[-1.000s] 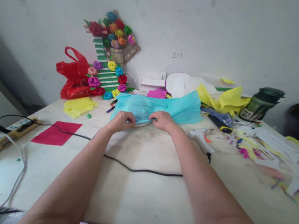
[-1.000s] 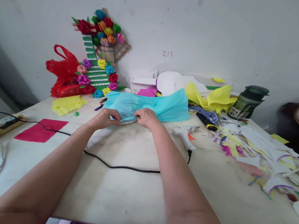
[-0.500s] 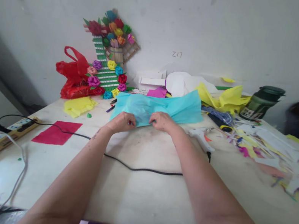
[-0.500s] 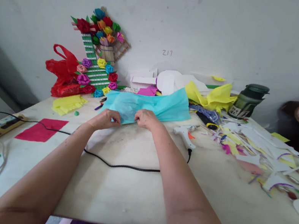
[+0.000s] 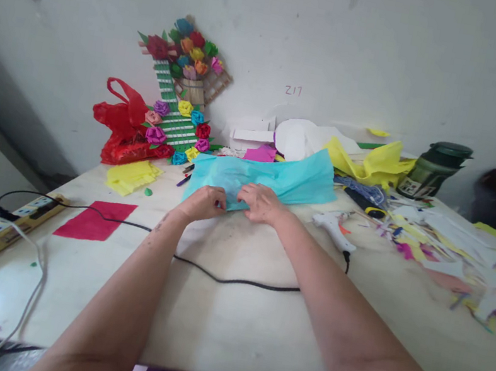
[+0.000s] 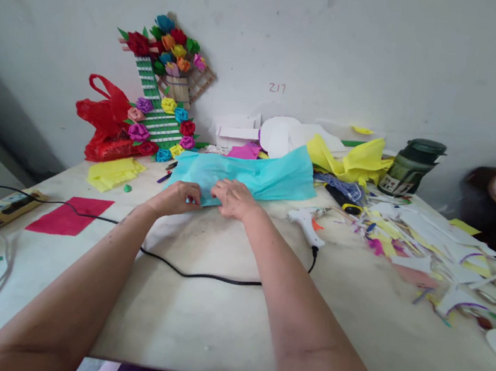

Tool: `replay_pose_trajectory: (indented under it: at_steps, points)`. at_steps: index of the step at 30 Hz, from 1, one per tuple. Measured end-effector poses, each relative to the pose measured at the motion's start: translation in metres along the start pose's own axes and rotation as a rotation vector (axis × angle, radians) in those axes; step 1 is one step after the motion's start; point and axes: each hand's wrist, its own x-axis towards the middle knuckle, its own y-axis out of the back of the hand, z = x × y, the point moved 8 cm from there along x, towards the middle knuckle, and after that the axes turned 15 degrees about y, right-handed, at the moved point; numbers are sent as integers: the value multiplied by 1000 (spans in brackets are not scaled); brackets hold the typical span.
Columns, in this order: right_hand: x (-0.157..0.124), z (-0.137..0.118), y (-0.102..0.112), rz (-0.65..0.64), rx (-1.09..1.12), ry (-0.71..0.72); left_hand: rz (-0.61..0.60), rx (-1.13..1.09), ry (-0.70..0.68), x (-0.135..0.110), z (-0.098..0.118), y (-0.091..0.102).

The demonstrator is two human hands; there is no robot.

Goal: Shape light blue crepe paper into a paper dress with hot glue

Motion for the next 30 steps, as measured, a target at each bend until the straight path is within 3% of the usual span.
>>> replay_pose_trajectory:
  at_steps: [7, 15, 30]
  points:
    - [2, -4, -8, -64, -29, 20, -32, 12, -43, -1, 5, -1]
    - [2, -3, -8, -36, -58, 24, -50, 138, -1, -1, 4, -4]
    - [-1, 4, -26, -192, 60, -42, -121, 292, 24, -3, 9, -9]
